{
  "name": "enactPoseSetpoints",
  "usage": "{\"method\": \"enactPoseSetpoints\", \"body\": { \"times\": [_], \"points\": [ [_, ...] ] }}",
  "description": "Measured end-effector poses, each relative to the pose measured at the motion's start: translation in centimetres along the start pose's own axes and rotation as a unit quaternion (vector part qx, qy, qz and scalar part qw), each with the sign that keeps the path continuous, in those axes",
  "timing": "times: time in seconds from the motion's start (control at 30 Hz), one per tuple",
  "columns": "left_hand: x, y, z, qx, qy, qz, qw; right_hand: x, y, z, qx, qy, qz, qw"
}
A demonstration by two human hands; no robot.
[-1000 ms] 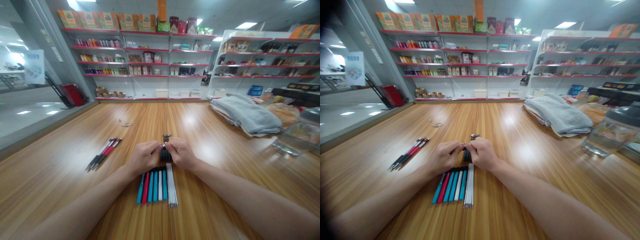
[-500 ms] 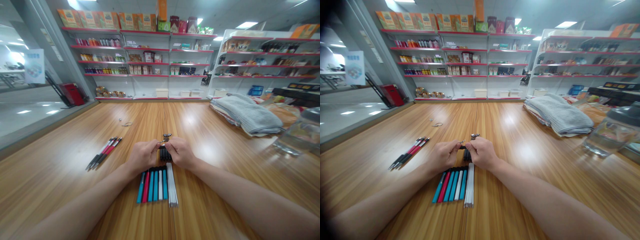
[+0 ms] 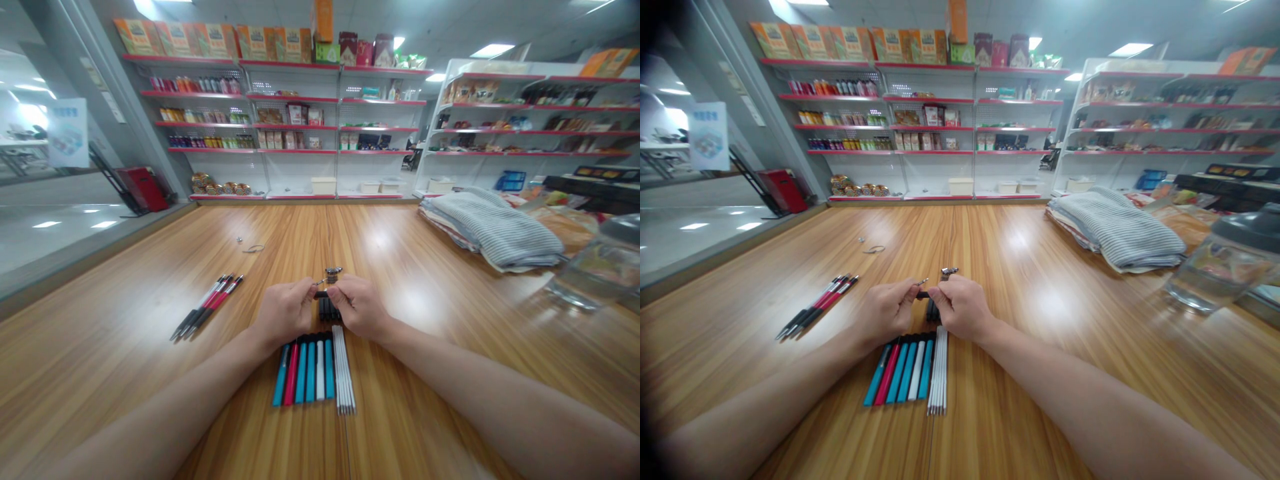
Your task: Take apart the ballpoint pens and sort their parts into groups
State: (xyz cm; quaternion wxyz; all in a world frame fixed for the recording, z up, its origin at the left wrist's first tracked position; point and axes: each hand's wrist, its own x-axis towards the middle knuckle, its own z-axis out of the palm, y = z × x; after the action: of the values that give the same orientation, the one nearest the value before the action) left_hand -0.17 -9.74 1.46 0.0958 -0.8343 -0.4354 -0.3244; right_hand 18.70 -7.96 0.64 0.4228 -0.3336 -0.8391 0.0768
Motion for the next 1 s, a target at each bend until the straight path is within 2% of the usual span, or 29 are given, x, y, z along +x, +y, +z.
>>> {"method": "enactPoseSetpoints", "body": {
  "times": [0.13, 0.3, 0.5, 0.8, 1.0],
  "points": [
    [-0.3, -0.3, 0.1, -0.04, -0.001, -0.024, 0.999, 0.0, 0.1, -0.1, -0.036, 0.005, -0.045, 0.998],
    [-0.4, -0.6, 0.3, -0.049, 0.013, -0.012, 0.999, 0.3, 0.5, -0.6, -0.052, 0.008, -0.097, 0.994],
    [-0.3, -0.7, 0.2, -0.081, 0.015, -0.01, 0.997, 0.7, 1.4, -1.5, -0.105, -0.021, -0.189, 0.976],
    [-0.3, -0.9, -0.1, -0.019, 0.028, 0.042, 0.999, 0.5, 1.2, -1.4, -0.093, -0.032, -0.158, 0.983],
    [-0.5, -0.9, 0.0, -0.018, 0.031, 0.041, 0.999, 0.4, 0.7, -1.5, -0.042, -0.028, -0.127, 0.991]
  ]
}}
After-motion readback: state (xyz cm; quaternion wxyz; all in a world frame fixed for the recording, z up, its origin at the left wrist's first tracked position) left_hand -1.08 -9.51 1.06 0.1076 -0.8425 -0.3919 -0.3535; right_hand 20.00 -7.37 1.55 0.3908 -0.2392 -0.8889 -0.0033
